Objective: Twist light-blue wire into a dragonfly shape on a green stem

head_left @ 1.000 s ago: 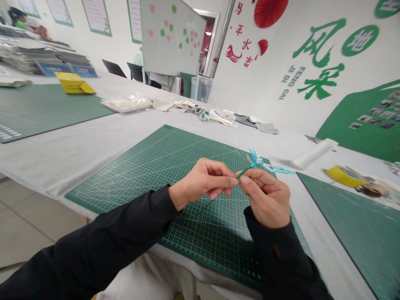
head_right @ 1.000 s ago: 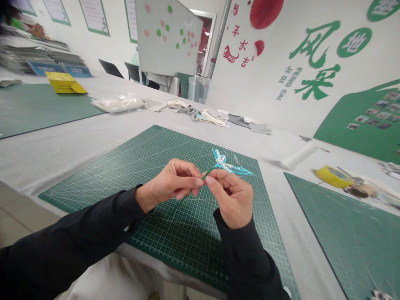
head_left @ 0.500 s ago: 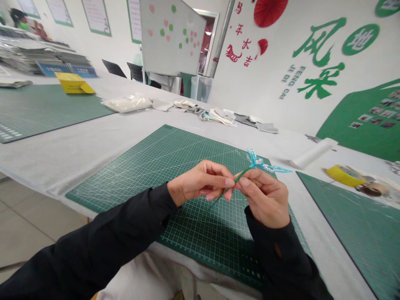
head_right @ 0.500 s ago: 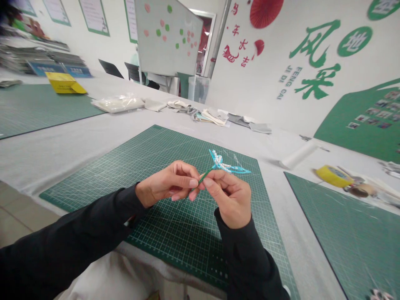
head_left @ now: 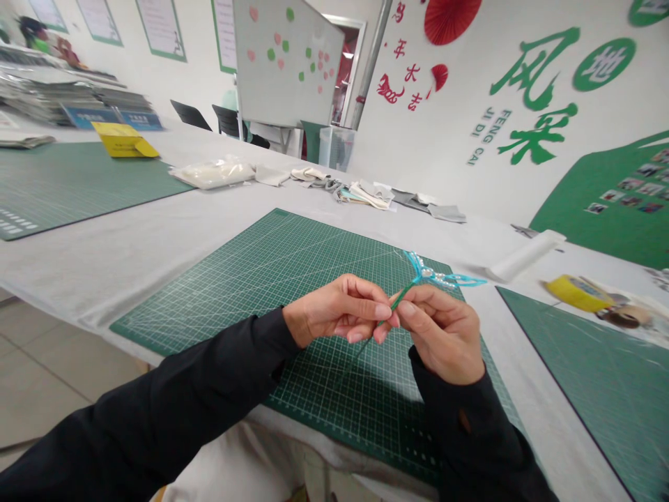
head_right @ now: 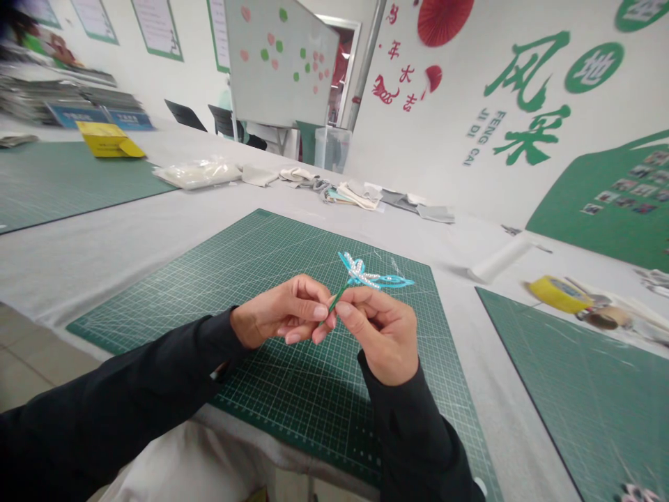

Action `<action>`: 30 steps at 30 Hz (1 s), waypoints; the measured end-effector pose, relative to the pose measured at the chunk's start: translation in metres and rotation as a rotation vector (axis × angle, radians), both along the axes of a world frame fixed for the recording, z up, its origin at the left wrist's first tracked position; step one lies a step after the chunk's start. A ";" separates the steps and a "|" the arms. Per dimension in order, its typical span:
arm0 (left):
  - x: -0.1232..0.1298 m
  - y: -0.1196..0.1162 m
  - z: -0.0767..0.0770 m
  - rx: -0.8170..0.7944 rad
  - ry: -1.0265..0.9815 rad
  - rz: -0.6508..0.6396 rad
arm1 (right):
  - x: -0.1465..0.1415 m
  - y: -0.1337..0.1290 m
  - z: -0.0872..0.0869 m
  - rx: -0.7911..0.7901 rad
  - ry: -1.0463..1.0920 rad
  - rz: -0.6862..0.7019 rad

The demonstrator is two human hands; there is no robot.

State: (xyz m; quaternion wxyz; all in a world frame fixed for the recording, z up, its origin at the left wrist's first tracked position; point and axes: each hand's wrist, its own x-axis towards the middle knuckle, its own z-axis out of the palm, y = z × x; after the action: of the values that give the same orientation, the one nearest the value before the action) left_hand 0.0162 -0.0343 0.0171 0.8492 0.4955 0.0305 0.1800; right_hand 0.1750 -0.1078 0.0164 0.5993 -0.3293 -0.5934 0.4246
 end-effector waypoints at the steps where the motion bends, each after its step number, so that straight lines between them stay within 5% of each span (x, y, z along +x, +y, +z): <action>1: 0.000 0.000 0.000 0.000 -0.001 0.001 | 0.000 0.000 0.000 0.002 0.003 0.004; 24: 0.001 -0.003 0.000 0.022 0.018 0.125 | -0.004 0.001 0.001 0.045 -0.022 -0.043; 30: 0.002 -0.002 0.000 0.025 0.019 0.159 | -0.003 0.001 0.000 0.053 -0.096 -0.203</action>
State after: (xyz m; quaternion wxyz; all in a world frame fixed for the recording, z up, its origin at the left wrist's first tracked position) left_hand 0.0183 -0.0366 0.0172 0.8257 0.5036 0.0758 0.2425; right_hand 0.1716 -0.1068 0.0159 0.6187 -0.3914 -0.5960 0.3298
